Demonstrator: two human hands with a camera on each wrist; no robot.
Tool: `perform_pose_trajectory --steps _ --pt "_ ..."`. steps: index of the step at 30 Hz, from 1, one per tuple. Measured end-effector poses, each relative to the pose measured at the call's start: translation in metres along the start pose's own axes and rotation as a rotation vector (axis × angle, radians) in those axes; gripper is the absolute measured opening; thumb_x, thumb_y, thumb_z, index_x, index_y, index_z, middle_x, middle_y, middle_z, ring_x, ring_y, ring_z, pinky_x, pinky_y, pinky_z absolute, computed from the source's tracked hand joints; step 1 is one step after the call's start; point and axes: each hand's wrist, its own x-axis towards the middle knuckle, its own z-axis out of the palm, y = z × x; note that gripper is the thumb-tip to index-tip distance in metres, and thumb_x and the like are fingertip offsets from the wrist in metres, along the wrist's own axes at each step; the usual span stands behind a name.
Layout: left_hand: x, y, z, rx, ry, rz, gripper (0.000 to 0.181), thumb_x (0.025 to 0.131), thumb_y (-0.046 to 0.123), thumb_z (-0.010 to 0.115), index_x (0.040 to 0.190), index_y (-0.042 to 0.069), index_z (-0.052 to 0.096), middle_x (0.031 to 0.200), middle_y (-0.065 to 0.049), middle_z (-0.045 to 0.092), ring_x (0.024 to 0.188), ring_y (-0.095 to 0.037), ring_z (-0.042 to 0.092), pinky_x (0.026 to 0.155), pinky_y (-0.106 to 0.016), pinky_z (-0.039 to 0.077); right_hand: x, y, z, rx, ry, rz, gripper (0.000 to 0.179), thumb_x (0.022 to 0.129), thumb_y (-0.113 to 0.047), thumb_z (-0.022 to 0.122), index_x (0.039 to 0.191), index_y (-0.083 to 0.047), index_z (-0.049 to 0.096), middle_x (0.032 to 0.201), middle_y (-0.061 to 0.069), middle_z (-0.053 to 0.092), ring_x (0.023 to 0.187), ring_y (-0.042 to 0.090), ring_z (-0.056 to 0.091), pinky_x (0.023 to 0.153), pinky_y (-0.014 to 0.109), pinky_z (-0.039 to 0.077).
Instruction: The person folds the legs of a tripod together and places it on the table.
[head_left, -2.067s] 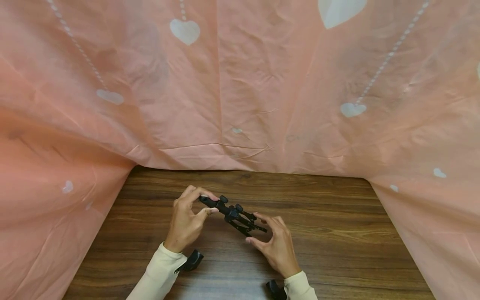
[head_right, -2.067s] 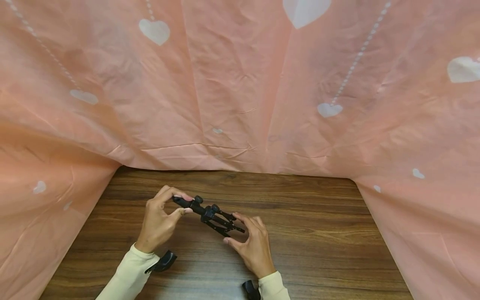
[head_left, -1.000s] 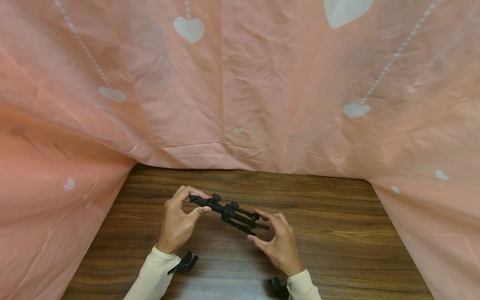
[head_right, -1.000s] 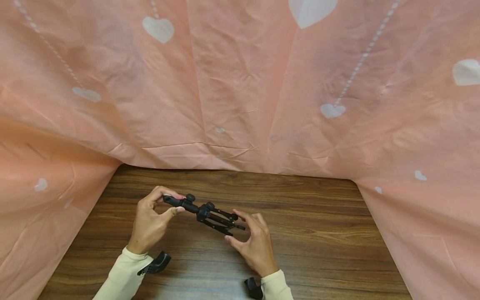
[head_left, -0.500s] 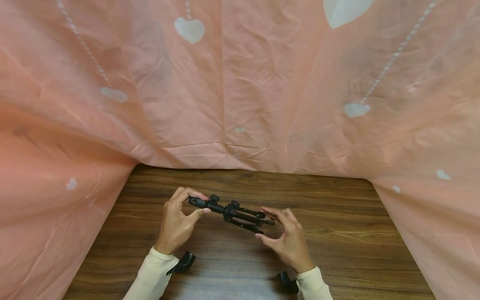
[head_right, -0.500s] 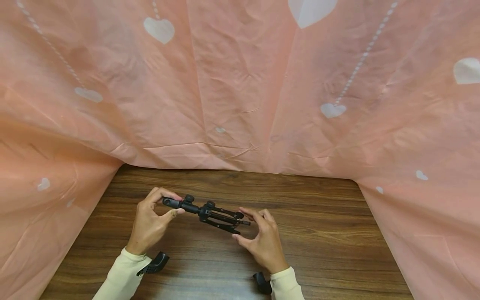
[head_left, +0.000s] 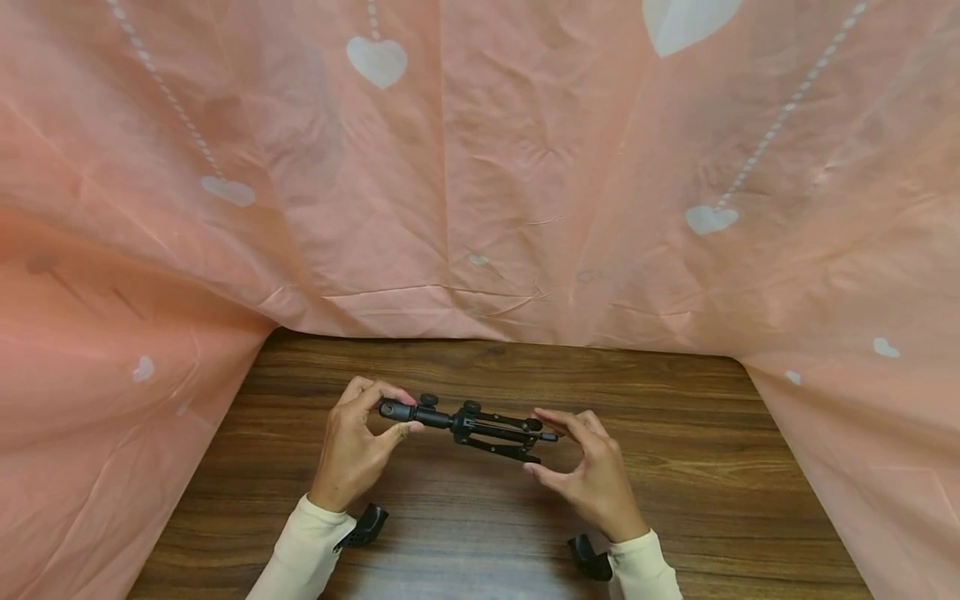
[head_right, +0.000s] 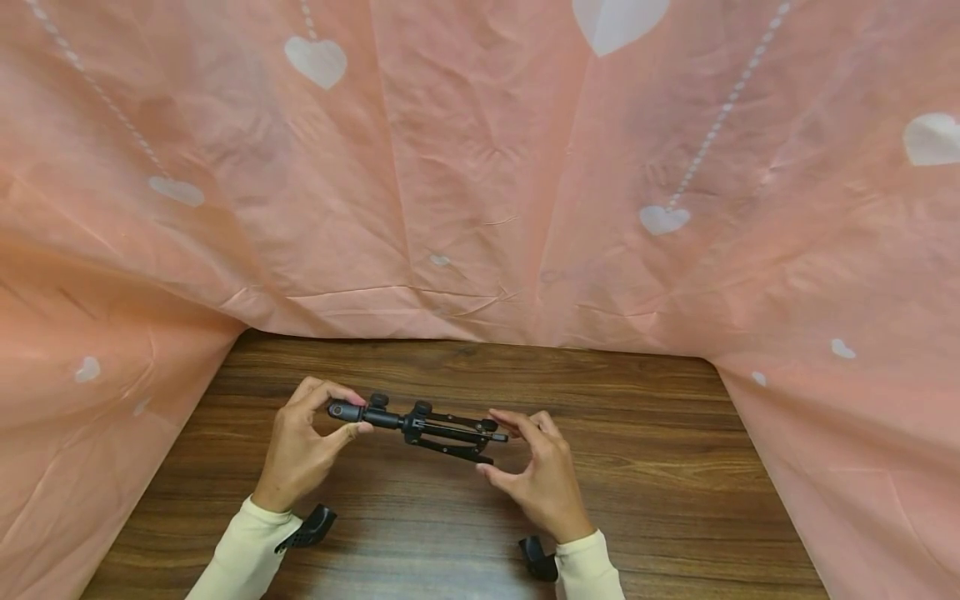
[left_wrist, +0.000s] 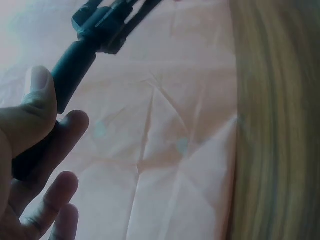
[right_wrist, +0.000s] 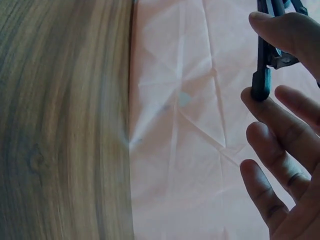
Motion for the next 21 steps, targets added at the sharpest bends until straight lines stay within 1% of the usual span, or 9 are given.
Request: perform_pose_trajectory --steps 4,6,9,12,16,18,21 --pt "-0.002 -0.005 0.002 0.061 -0.019 0.026 0.040 0.067 0.013 0.099 0.098 0.022 0.077 0.096 0.006 0.069 0.092 -0.009 0.054 0.075 -0.026 0.042 0.000 0.001 -0.003 -0.012 -0.007 -0.008 0.080 0.061 -0.012 0.105 0.133 -0.021 0.072 0.116 -0.008 0.077 0.098 0.007 0.061 0.085 0.034 0.054" --pt "-0.004 -0.007 0.002 0.092 -0.029 0.035 0.039 0.067 0.016 0.099 0.098 0.023 0.076 0.095 0.008 0.073 0.092 -0.008 0.053 0.075 -0.025 0.041 0.000 0.002 -0.004 -0.022 -0.011 -0.016 0.079 0.061 -0.014 0.105 0.132 -0.022 0.073 0.113 -0.007 0.077 0.096 0.007 0.060 0.083 0.033 0.054" --pt "-0.006 -0.011 0.003 0.121 -0.043 0.046 0.038 0.068 0.022 0.099 0.098 0.022 0.076 0.097 0.009 0.076 0.094 -0.009 0.053 0.078 -0.024 0.041 -0.001 0.003 -0.004 -0.033 -0.015 -0.024 0.077 0.061 -0.014 0.105 0.131 -0.021 0.073 0.108 -0.005 0.076 0.094 0.008 0.060 0.081 0.033 0.055" --pt "-0.009 -0.015 0.003 0.146 -0.051 0.052 0.038 0.067 0.025 0.098 0.098 0.022 0.076 0.097 0.009 0.074 0.096 -0.010 0.054 0.081 -0.026 0.042 -0.003 0.004 -0.003 -0.049 -0.016 -0.022 0.076 0.060 -0.015 0.105 0.130 -0.023 0.075 0.104 -0.006 0.072 0.094 0.006 0.060 0.080 0.033 0.056" --pt "-0.013 -0.020 0.006 0.200 -0.062 0.077 0.039 0.065 0.027 0.099 0.096 0.021 0.076 0.092 0.009 0.068 0.096 -0.012 0.055 0.083 -0.031 0.047 -0.005 0.006 0.000 -0.064 -0.013 -0.020 0.077 0.057 -0.015 0.106 0.127 -0.025 0.076 0.101 -0.010 0.071 0.093 0.006 0.061 0.079 0.033 0.056" --pt "-0.016 -0.023 0.007 0.233 -0.074 0.084 0.038 0.065 0.029 0.098 0.095 0.022 0.076 0.091 0.010 0.066 0.095 -0.011 0.055 0.080 -0.033 0.049 -0.007 0.007 0.002 -0.069 -0.013 -0.019 0.077 0.056 -0.015 0.106 0.127 -0.024 0.076 0.099 -0.010 0.070 0.092 0.006 0.061 0.078 0.033 0.056" --pt "-0.020 -0.027 0.009 0.267 -0.094 0.083 0.036 0.067 0.031 0.097 0.095 0.022 0.076 0.090 0.011 0.066 0.094 -0.010 0.054 0.076 -0.032 0.048 -0.009 0.010 0.005 -0.082 -0.022 -0.012 0.076 0.057 -0.017 0.107 0.126 -0.024 0.077 0.097 -0.011 0.069 0.092 0.005 0.061 0.077 0.032 0.056"
